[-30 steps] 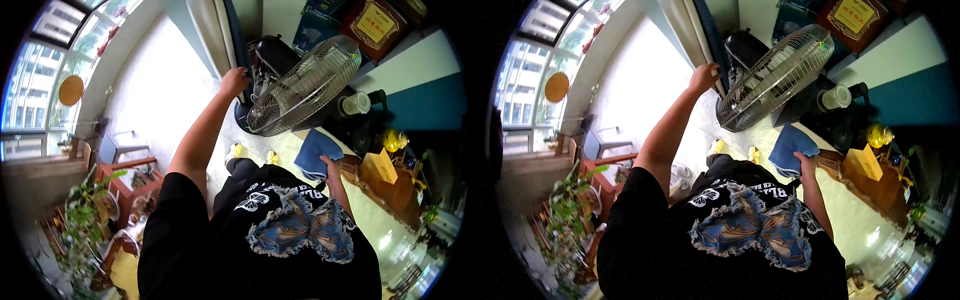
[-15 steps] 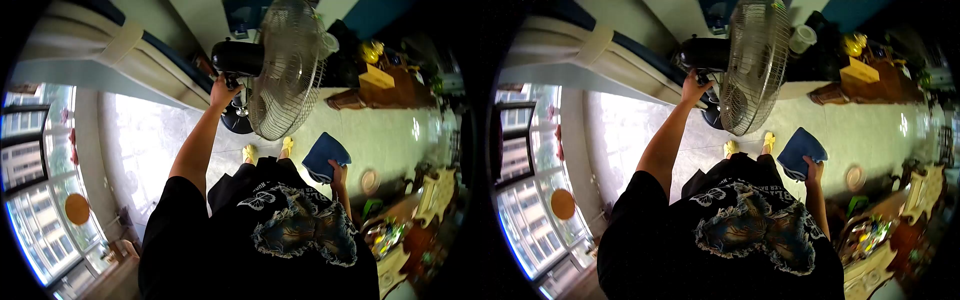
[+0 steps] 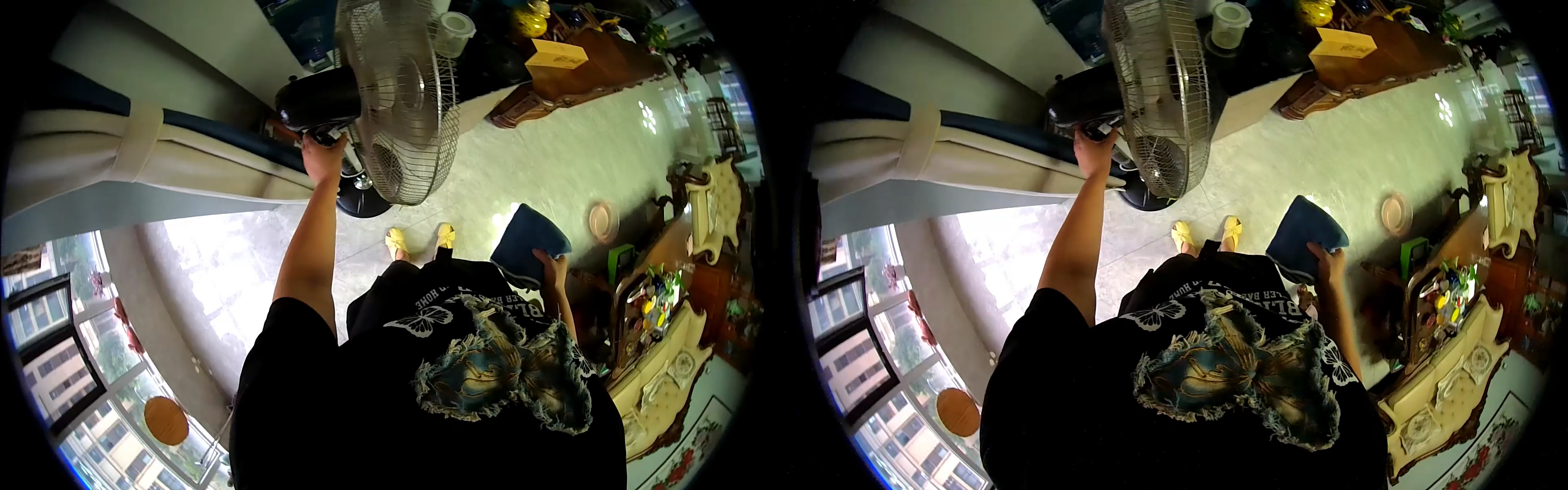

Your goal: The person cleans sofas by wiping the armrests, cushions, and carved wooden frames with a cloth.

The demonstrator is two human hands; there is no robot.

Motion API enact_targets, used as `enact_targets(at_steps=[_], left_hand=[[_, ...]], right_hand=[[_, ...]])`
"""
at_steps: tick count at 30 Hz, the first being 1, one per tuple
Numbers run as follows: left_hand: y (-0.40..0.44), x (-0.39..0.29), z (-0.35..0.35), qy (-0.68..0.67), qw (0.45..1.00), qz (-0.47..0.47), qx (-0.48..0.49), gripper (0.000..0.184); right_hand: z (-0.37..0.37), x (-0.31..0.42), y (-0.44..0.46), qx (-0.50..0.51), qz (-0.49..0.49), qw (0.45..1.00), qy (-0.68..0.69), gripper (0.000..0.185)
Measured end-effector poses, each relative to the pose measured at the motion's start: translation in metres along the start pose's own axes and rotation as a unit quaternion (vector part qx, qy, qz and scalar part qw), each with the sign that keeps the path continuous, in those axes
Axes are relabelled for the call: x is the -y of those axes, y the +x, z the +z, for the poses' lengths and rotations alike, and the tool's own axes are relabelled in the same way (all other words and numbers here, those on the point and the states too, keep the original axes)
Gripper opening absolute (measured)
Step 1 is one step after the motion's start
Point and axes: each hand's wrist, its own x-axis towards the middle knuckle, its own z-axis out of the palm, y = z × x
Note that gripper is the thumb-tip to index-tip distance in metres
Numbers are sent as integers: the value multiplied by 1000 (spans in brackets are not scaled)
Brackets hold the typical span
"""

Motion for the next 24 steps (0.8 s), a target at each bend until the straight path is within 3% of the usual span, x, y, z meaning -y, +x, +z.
enact_targets(at_steps=[3,12,14,17,24], left_hand=[[0,2,9,-4,1000,-17,-22,79],[7,-9,-4,-9,1000,-7,18,75],[10,5,0,-27,999,42,9,72],[9,4,-6,23,999,-1,37,73],[20,11,-5,6,998,38,43,63]], right_hand=[[-2,-1,-5,18,0,1000,3,43],[-9,-19,-5,-5,26,1000,-1,38],[-9,-20,-8,-17,38,999,19,39],[-8,-16,-14,-31,29,999,12,39],[-16,-34,-9,-44,44,998,-22,38]])
